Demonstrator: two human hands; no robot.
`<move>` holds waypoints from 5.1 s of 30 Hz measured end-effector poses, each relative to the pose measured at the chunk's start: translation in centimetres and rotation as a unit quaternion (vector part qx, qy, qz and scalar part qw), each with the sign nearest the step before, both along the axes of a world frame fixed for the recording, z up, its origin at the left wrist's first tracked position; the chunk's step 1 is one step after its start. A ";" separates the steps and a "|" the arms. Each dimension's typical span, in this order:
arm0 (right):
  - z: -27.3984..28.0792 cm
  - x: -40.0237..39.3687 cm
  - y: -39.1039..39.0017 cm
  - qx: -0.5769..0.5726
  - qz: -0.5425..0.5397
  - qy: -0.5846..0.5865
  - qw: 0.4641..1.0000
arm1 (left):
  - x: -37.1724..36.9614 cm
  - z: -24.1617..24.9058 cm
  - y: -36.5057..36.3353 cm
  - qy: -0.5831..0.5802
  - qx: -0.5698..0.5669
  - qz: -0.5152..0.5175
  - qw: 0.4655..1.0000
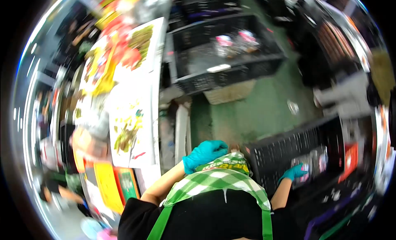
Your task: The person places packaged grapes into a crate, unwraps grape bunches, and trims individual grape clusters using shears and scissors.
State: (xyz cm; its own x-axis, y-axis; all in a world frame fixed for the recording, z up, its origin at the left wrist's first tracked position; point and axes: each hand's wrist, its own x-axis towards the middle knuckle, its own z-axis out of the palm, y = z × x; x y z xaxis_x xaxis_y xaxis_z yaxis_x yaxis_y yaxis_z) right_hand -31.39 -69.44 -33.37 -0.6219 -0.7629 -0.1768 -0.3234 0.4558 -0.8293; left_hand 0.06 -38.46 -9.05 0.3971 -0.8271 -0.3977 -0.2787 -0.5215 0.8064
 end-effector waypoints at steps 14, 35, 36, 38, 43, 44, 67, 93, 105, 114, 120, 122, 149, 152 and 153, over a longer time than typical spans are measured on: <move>19.6 46.1 23.9 -0.133 0.719 -0.387 0.561 | 3.7 0.2 17.7 0.108 -0.151 0.377 0.908; 21.6 94.3 52.9 -0.186 0.934 -0.262 0.157 | 24.9 0.1 22.4 0.106 -0.202 0.705 0.671; 20.7 97.5 55.1 -0.228 0.931 -0.246 0.145 | 25.5 1.0 22.3 0.132 -0.194 0.722 0.651; 20.2 102.2 58.2 -0.290 0.926 -0.208 0.119 | 25.9 -0.1 23.2 0.129 -0.182 0.735 0.640; 22.3 106.0 61.9 -0.256 0.962 0.083 0.042 | 27.0 0.3 25.6 0.158 -0.182 0.768 0.593; 22.6 106.1 62.2 -0.256 0.958 0.124 0.038 | 27.3 0.2 26.0 0.156 -0.169 0.769 0.597; 36.5 98.1 62.5 -0.627 0.778 0.015 -0.044 | 28.0 1.0 28.5 0.060 -0.141 0.734 0.662; 25.6 65.5 50.6 0.392 0.919 0.020 -0.047 | 11.7 0.2 29.7 -0.034 -0.248 0.883 0.396; 25.6 71.2 47.0 0.280 0.952 -0.050 0.115 | 23.9 -1.1 35.9 -0.149 -0.100 0.785 0.593; 29.9 69.1 47.9 0.226 0.922 -0.281 0.139 | 26.0 5.5 32.0 -0.225 -0.278 0.631 0.689; 27.0 63.3 47.6 0.315 0.891 -0.306 0.117 | 22.6 1.4 25.3 -0.064 -0.269 0.597 0.753; 26.4 63.6 46.5 0.274 0.919 -0.254 0.129 | 22.4 0.7 24.9 -0.019 -0.336 0.601 0.725; 16.8 98.1 43.3 -0.425 0.860 0.186 0.215 | 18.7 -0.4 27.7 0.080 -0.334 0.785 0.516; 23.3 96.8 44.2 -0.467 0.830 0.033 0.305 | 18.8 -0.3 27.7 0.088 -0.315 0.795 0.512; 26.1 96.7 44.5 -0.482 0.808 0.023 0.339 | 18.9 -0.4 27.6 0.090 -0.308 0.797 0.512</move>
